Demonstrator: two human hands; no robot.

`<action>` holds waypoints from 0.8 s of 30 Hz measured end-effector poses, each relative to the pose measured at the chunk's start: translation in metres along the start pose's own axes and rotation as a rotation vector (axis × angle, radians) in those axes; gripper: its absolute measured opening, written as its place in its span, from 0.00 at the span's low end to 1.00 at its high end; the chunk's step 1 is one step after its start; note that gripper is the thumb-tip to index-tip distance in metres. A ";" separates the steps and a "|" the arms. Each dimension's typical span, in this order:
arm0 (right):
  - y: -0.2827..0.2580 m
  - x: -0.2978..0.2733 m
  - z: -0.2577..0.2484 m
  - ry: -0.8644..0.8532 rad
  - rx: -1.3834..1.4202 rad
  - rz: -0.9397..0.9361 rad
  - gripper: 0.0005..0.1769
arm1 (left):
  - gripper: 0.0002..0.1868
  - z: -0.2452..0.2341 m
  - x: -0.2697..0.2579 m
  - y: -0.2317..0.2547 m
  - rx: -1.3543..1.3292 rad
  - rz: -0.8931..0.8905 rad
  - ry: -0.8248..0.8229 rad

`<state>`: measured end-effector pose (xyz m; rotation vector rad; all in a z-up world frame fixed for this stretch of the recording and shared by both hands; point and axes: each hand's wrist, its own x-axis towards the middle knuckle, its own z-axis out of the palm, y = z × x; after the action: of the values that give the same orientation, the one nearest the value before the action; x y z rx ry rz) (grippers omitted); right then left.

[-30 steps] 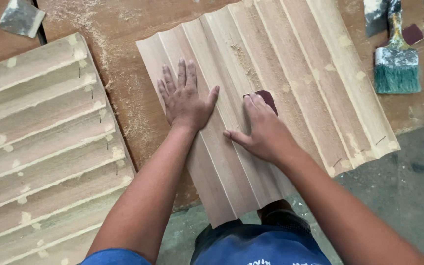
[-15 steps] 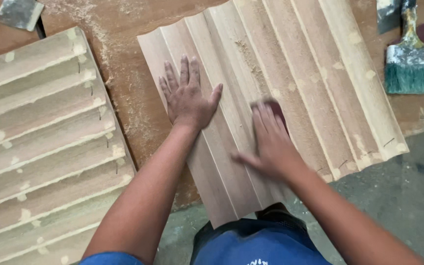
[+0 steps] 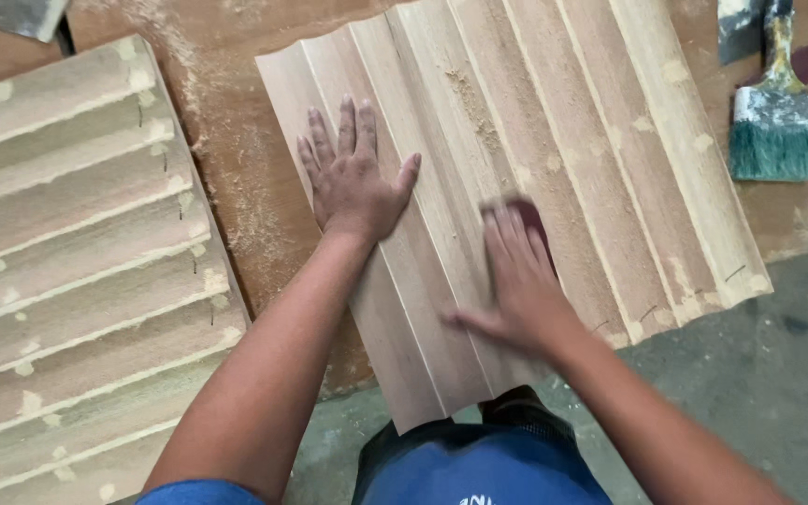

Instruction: The person sands a corrugated wooden panel using a sanding block, then wipes away dust with a brush and their hands.

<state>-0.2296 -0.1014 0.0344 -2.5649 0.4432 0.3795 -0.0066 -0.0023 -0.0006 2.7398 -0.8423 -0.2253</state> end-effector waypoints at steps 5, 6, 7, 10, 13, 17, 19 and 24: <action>-0.015 0.043 -0.028 0.000 0.013 0.004 0.71 | 0.49 -0.007 0.003 -0.002 -0.004 0.002 -0.009; -0.021 0.023 -0.033 -0.050 0.042 0.024 0.69 | 0.49 -0.003 0.002 -0.001 -0.007 0.005 -0.022; -0.013 -0.016 -0.015 -0.056 0.042 0.035 0.69 | 0.49 0.000 -0.001 -0.001 -0.012 0.009 -0.032; 0.010 -0.102 0.030 0.076 0.040 -0.071 0.73 | 0.49 0.001 0.000 0.000 -0.031 0.011 0.028; 0.009 -0.089 0.033 0.048 -0.105 -0.019 0.83 | 0.49 -0.011 0.006 -0.001 0.006 0.008 0.008; -0.024 0.033 -0.029 -0.013 -0.060 0.055 0.74 | 0.50 -0.015 -0.001 -0.001 -0.016 -0.004 -0.042; -0.018 0.059 -0.035 0.058 -0.078 0.019 0.74 | 0.50 -0.010 -0.003 0.003 -0.028 -0.015 -0.055; -0.004 -0.036 0.002 0.027 -0.051 -0.039 0.74 | 0.49 -0.007 -0.003 0.001 -0.001 -0.004 -0.053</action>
<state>-0.2611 -0.0886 0.0472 -2.6270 0.3972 0.3463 -0.0084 0.0003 0.0069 2.7463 -0.8500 -0.3001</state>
